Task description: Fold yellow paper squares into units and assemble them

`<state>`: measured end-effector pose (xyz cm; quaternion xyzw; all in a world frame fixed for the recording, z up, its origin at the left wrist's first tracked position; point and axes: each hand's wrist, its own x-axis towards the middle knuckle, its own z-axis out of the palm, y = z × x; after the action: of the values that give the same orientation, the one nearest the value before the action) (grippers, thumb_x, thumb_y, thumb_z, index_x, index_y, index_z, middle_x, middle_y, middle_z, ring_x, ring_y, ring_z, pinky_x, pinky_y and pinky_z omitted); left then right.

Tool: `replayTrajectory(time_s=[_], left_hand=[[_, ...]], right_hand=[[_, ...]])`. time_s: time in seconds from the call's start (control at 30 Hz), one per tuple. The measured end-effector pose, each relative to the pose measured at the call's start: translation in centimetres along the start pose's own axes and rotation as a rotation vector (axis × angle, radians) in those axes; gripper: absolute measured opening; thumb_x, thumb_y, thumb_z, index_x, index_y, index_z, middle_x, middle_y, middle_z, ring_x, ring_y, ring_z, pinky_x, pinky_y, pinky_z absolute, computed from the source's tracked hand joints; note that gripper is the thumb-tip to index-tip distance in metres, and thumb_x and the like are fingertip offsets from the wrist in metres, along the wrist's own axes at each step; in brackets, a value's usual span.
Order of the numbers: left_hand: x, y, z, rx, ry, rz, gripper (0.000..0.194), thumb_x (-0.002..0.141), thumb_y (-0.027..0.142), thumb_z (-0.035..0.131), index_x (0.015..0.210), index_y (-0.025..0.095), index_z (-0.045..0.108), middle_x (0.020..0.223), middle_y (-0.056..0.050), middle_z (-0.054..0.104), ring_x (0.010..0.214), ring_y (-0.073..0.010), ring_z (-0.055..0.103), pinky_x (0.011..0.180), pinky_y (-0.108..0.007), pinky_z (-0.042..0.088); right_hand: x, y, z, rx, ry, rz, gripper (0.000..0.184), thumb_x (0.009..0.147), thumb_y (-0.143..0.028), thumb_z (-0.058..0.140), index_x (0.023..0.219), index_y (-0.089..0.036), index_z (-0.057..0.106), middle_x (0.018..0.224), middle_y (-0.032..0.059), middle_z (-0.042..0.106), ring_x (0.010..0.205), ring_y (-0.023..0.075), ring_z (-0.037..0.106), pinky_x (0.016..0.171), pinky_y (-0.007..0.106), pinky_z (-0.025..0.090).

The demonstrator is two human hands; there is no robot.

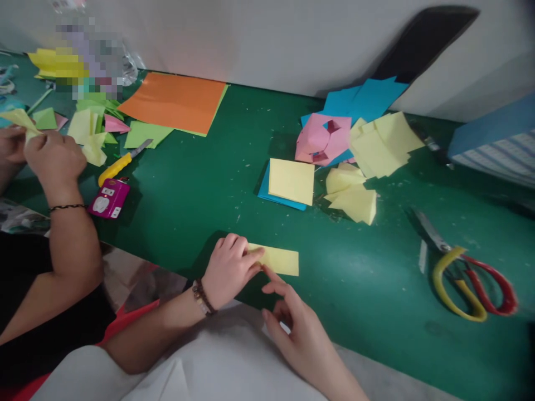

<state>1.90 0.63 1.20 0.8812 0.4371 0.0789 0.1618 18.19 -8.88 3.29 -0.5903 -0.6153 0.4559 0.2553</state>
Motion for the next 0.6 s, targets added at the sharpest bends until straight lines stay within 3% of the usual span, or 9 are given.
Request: replayTrajectory(time_s=[0.13, 0.37, 0.6], left_hand=[[0.3, 0.1, -0.9, 0.03, -0.083, 0.016, 0.031, 0.089, 0.035, 0.061, 0.118, 0.027, 0.062, 0.091, -0.004, 0.054, 0.093, -0.0232, 0.047, 0.074, -0.036, 0.04], [0.4, 0.1, -1.0, 0.049, -0.102, 0.022, 0.031, 0.089, 0.039, 0.06, 0.117, 0.027, 0.064, 0.091, -0.005, 0.055, 0.093, -0.0233, 0.048, 0.074, -0.036, 0.04], [0.3, 0.0, -0.9, 0.054, -0.075, 0.034, 0.031, 0.089, 0.037, 0.062, 0.117, 0.026, 0.064, 0.089, -0.005, 0.055, 0.091, -0.023, 0.047, 0.074, -0.036, 0.039]], right_hand=[[-0.2, 0.0, 0.4, 0.06, -0.033, 0.088, 0.022, 0.086, -0.022, 0.046, 0.108, -0.024, 0.048, 0.139, 0.0162, 0.053, 0.051, 0.0067, 0.056, 0.048, 0.025, 0.049], [-1.1, 0.0, 0.6, 0.157, -0.065, 0.181, 0.03, 0.087, -0.024, 0.045, 0.117, -0.024, 0.043, 0.13, 0.0151, 0.06, 0.053, 0.0082, 0.058, 0.053, 0.027, 0.051], [-2.3, 0.6, 0.5, 0.245, 0.03, 0.268, 0.042, 0.088, -0.026, 0.048, 0.129, -0.027, 0.039, 0.149, 0.0193, 0.039, 0.057, 0.0088, 0.063, 0.056, 0.029, 0.056]])
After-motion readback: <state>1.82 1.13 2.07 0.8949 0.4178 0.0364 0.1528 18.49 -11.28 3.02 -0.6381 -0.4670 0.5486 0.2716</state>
